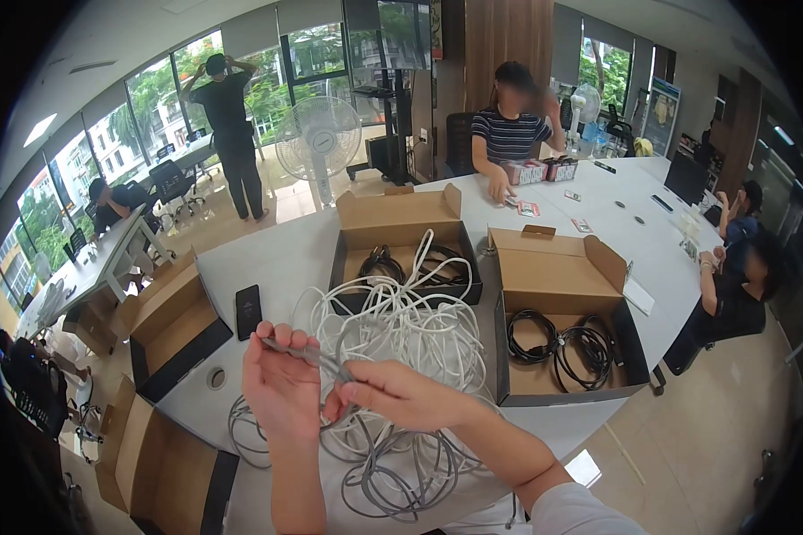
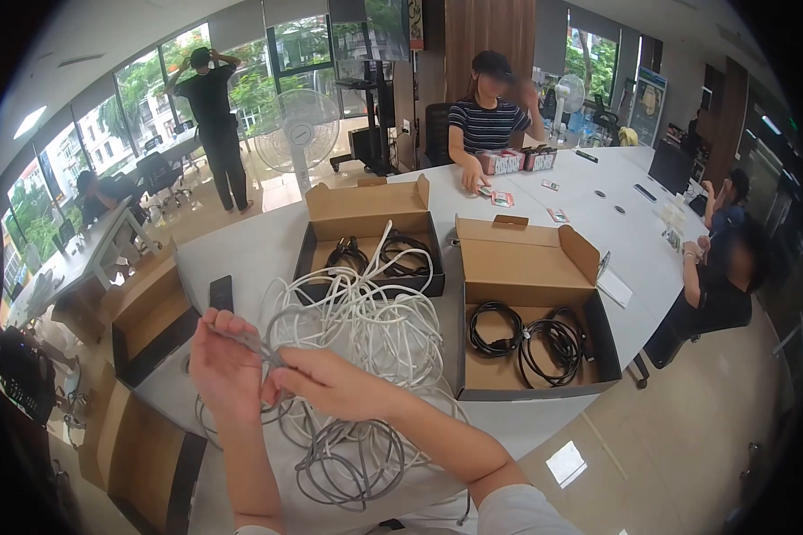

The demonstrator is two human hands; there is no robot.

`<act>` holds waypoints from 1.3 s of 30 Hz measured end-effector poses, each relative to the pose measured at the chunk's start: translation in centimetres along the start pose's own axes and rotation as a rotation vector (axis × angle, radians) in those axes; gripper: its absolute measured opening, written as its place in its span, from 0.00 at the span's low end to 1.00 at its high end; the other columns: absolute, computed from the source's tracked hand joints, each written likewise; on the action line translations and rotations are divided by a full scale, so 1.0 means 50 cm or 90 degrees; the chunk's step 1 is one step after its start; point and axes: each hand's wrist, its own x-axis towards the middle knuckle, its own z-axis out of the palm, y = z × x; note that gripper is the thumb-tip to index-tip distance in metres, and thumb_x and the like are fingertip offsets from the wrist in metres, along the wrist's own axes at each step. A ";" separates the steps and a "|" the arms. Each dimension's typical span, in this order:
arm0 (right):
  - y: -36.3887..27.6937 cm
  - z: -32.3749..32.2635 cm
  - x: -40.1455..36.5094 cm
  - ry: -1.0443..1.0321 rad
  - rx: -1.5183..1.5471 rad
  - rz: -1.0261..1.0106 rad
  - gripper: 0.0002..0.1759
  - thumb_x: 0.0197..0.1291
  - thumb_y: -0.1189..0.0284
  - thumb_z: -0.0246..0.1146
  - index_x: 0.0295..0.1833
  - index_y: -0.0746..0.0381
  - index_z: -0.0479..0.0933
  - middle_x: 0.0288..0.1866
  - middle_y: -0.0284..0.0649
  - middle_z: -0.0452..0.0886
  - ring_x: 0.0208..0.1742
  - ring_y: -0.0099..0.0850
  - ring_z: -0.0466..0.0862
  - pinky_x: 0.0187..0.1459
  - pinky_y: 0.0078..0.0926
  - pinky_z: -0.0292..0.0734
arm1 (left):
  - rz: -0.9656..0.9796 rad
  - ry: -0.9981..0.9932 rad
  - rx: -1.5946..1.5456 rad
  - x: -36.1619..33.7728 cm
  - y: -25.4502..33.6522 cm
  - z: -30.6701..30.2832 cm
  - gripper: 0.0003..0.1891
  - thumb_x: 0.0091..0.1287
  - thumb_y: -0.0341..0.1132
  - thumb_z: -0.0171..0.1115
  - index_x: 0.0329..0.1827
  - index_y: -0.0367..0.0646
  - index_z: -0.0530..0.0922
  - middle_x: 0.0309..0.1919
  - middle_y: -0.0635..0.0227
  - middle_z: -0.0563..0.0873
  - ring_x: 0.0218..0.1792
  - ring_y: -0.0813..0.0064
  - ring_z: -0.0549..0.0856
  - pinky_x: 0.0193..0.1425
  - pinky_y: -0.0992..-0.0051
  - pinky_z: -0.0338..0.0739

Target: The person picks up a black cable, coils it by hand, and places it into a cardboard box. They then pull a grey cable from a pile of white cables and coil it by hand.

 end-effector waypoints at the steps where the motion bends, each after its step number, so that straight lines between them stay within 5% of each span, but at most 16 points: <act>1: 0.000 -0.003 -0.001 0.023 0.048 0.005 0.13 0.73 0.67 0.49 0.40 0.65 0.72 0.34 0.37 0.80 0.38 0.27 0.80 0.44 0.25 0.75 | 0.009 -0.002 0.051 -0.001 -0.001 0.002 0.08 0.73 0.35 0.45 0.45 0.42 0.70 0.38 0.66 0.78 0.42 0.70 0.79 0.53 0.70 0.73; 6: -0.020 -0.026 -0.008 0.149 0.227 -0.002 0.12 0.74 0.66 0.46 0.40 0.61 0.69 0.30 0.32 0.74 0.38 0.25 0.78 0.46 0.26 0.75 | -0.023 -0.159 0.302 -0.004 0.000 -0.015 0.12 0.71 0.34 0.47 0.53 0.40 0.72 0.54 0.57 0.80 0.56 0.62 0.79 0.61 0.66 0.72; 8: -0.018 -0.039 -0.011 0.219 0.329 -0.015 0.12 0.74 0.65 0.46 0.39 0.60 0.68 0.27 0.30 0.69 0.34 0.23 0.75 0.45 0.26 0.75 | 0.034 -0.266 0.534 -0.021 -0.007 0.001 0.13 0.69 0.35 0.51 0.52 0.38 0.73 0.54 0.54 0.80 0.54 0.61 0.80 0.61 0.67 0.71; 9: -0.020 -0.046 -0.005 0.292 0.361 -0.059 0.14 0.75 0.63 0.45 0.36 0.58 0.65 0.22 0.26 0.60 0.26 0.21 0.67 0.37 0.24 0.71 | 0.062 -0.318 0.650 -0.029 -0.010 0.009 0.14 0.68 0.36 0.53 0.52 0.37 0.74 0.54 0.53 0.80 0.53 0.61 0.81 0.60 0.67 0.71; 12: -0.032 -0.116 -0.019 0.348 0.610 -0.108 0.15 0.75 0.62 0.43 0.34 0.56 0.63 0.21 0.24 0.54 0.22 0.19 0.56 0.29 0.21 0.62 | 0.315 -0.447 0.971 -0.035 -0.007 0.009 0.15 0.62 0.29 0.58 0.51 0.36 0.75 0.54 0.52 0.79 0.52 0.60 0.81 0.60 0.69 0.71; 16: -0.042 -0.171 -0.051 0.364 0.675 -0.201 0.16 0.75 0.63 0.41 0.32 0.55 0.61 0.20 0.24 0.50 0.19 0.18 0.51 0.24 0.21 0.52 | 0.291 -0.394 1.018 -0.016 -0.021 0.014 0.17 0.59 0.29 0.61 0.52 0.36 0.75 0.52 0.56 0.80 0.54 0.57 0.79 0.60 0.65 0.70; 19: -0.056 -0.177 -0.063 0.403 0.666 -0.232 0.16 0.75 0.62 0.40 0.32 0.55 0.61 0.18 0.24 0.49 0.17 0.18 0.49 0.21 0.20 0.50 | 0.258 -0.481 1.214 -0.002 -0.022 -0.017 0.17 0.60 0.33 0.63 0.52 0.37 0.76 0.48 0.59 0.81 0.52 0.56 0.78 0.57 0.61 0.71; 28: -0.070 -0.188 -0.081 0.387 0.676 -0.262 0.16 0.75 0.61 0.43 0.31 0.54 0.61 0.18 0.23 0.49 0.16 0.17 0.48 0.19 0.19 0.48 | 0.196 -0.274 1.236 0.052 -0.004 -0.083 0.06 0.64 0.30 0.59 0.41 0.38 0.78 0.39 0.58 0.80 0.42 0.57 0.79 0.46 0.65 0.72; 34: -0.071 -0.166 -0.064 0.299 0.656 -0.047 0.17 0.74 0.60 0.45 0.31 0.53 0.62 0.19 0.22 0.50 0.17 0.16 0.49 0.19 0.17 0.48 | 0.426 -0.043 1.222 0.039 -0.007 -0.060 0.05 0.63 0.29 0.60 0.40 0.40 0.81 0.31 0.63 0.73 0.36 0.61 0.74 0.40 0.65 0.70; 37: -0.070 -0.135 -0.048 0.247 0.579 0.072 0.17 0.74 0.59 0.45 0.31 0.54 0.63 0.18 0.21 0.50 0.16 0.15 0.49 0.18 0.16 0.47 | 0.656 -0.006 1.369 0.032 0.008 -0.027 0.07 0.64 0.29 0.60 0.42 0.41 0.82 0.29 0.64 0.71 0.30 0.64 0.72 0.35 0.68 0.68; 39: -0.064 -0.120 -0.040 0.204 0.531 0.113 0.17 0.74 0.59 0.45 0.31 0.55 0.65 0.18 0.21 0.51 0.16 0.14 0.49 0.18 0.15 0.48 | 0.446 -0.024 1.289 0.020 0.024 -0.022 0.08 0.65 0.29 0.61 0.45 0.42 0.83 0.28 0.63 0.71 0.27 0.67 0.71 0.33 0.70 0.68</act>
